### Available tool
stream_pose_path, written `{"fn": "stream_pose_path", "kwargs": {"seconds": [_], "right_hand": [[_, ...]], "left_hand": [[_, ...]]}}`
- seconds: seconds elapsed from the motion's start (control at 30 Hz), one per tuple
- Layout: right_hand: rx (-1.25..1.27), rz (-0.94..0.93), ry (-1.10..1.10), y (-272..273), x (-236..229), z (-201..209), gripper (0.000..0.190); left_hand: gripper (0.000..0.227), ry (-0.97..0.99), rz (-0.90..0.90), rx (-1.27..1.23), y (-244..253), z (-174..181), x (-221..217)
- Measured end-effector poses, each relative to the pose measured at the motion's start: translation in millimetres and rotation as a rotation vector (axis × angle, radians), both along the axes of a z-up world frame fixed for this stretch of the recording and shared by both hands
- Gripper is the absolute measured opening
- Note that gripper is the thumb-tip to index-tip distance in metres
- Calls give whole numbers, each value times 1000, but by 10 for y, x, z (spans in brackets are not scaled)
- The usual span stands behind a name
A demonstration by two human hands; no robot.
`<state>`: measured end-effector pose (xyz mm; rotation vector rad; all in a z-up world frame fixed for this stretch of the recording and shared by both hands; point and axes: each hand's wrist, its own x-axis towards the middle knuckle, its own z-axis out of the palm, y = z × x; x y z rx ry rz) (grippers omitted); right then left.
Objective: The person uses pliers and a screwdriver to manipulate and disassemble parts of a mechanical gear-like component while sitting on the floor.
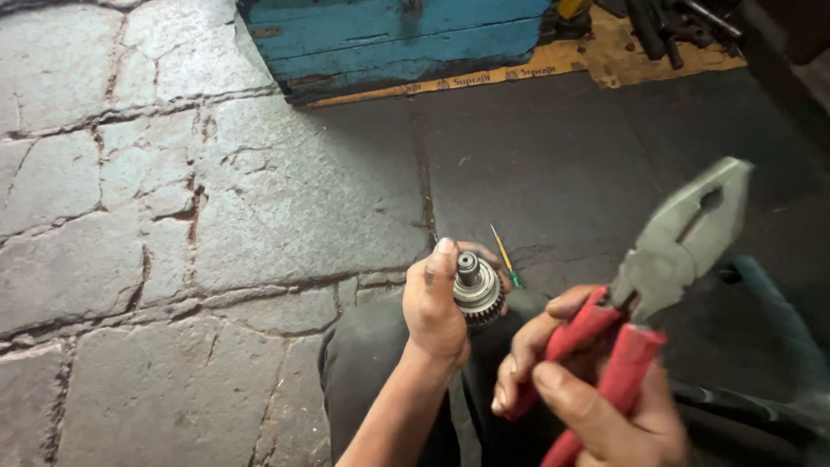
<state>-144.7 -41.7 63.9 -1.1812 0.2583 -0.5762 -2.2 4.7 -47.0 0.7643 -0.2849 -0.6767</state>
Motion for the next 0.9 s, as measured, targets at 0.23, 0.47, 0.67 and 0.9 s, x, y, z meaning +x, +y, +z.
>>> {"fn": "stream_pose_path", "kwargs": {"seconds": [0.23,0.47,0.67,0.9], "right_hand": [[303,199,213,-95,-83,-89,46],[-62,198,443,-115,-168,-419,50],[-1068,235,217,-389,-263,-337,48],[-1084,319,394,-429,-167,-16,38]], "left_hand": [[54,27,45,-3,37,38,39],[58,-174,139,151,51,46,30],[65,-218,209,175,51,46,47],[58,-200,244,185,59,119,-17]]}}
